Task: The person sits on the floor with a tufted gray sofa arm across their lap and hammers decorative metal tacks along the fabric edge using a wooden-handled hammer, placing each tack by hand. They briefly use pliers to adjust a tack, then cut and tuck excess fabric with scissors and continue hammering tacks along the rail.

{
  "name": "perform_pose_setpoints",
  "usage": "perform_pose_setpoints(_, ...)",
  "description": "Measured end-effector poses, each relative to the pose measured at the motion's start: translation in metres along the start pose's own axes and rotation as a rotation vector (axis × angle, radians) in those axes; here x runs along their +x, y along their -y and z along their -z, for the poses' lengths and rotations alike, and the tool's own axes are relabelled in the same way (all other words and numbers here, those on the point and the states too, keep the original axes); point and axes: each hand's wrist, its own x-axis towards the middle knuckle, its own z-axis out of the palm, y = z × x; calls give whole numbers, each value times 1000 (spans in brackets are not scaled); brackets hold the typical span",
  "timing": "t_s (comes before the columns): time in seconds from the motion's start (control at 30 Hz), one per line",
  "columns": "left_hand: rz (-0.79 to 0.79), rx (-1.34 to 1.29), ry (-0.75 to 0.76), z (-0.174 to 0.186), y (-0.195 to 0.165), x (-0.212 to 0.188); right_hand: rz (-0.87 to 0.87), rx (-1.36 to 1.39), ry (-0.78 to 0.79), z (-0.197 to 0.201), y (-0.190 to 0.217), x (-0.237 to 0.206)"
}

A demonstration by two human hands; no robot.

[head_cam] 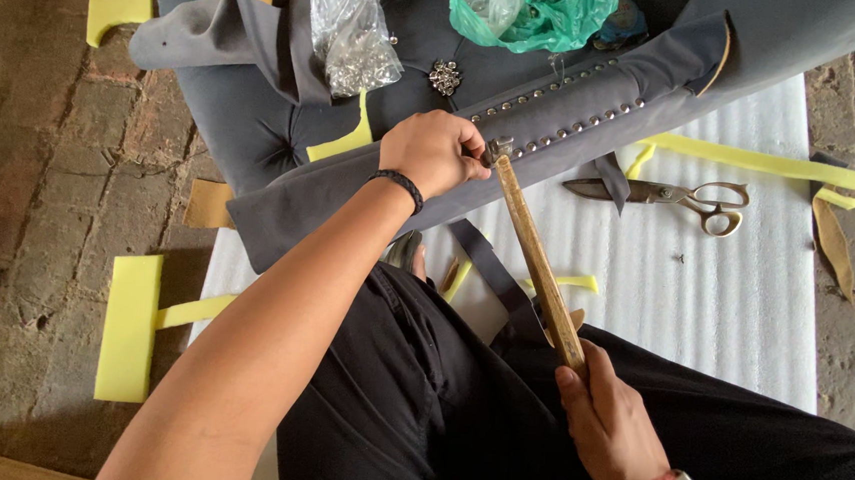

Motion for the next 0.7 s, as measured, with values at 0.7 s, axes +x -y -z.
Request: perform_pose_setpoints(0.7, 63, -73, 41, -5, -4, 9, 70, -59, -127, 0, -1, 3)
